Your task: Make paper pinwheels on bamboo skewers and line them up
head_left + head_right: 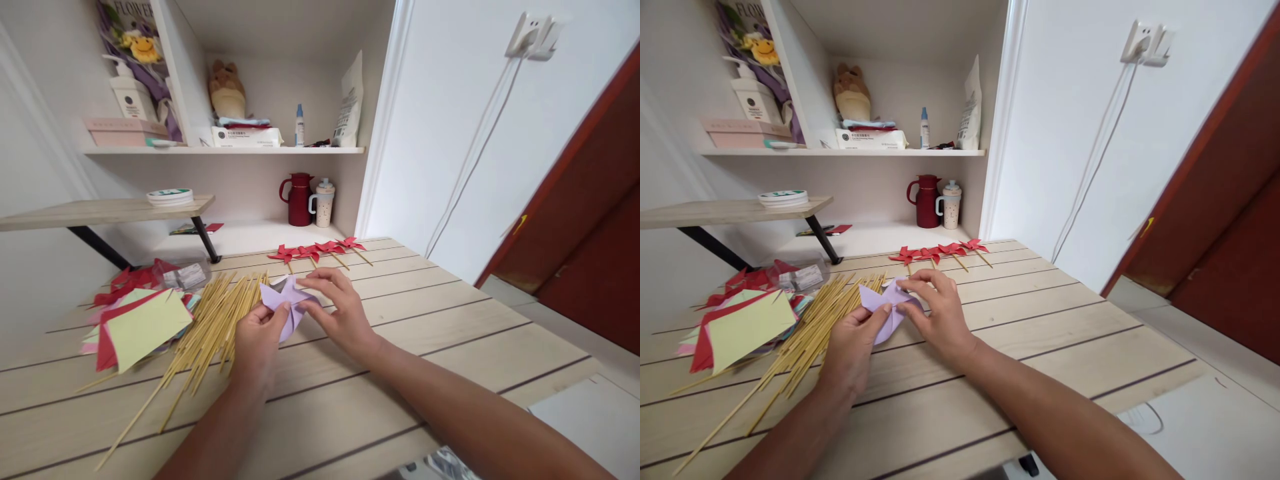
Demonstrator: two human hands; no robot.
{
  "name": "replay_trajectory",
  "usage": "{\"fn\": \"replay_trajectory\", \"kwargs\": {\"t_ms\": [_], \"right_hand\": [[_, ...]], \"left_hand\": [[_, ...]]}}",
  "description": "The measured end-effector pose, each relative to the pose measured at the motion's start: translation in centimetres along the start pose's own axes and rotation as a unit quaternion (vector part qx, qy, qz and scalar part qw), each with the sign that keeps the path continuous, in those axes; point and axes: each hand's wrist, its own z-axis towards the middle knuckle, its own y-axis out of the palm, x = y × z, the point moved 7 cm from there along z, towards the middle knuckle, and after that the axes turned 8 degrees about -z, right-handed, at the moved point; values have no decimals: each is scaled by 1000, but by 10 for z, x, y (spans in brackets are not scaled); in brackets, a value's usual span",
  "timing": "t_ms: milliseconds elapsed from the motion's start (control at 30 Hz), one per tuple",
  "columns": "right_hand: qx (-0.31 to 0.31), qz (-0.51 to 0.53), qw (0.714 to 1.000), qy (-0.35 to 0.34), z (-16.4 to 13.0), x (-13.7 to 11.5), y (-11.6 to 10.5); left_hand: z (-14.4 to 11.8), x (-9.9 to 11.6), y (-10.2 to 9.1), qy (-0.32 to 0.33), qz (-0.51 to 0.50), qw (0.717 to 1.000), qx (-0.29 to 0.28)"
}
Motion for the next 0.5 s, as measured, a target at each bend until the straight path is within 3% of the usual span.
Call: {"fn": "replay_trajectory", "kwargs": {"t_ms": [133,267,400,500], "right_hand": [[-27,145,975,164,4,23,-1],[-129,271,893,337,-5,47,19],[-228,355,835,354,-9,44,32],[-245,406,811,343,-8,38,32]], "left_hand": [[1,3,-2,4,9,1000,7],[2,6,-3,33,35,999,-12],[3,5,-3,53,79,994,-46],[5,2,-2,54,89,992,-75]]}}
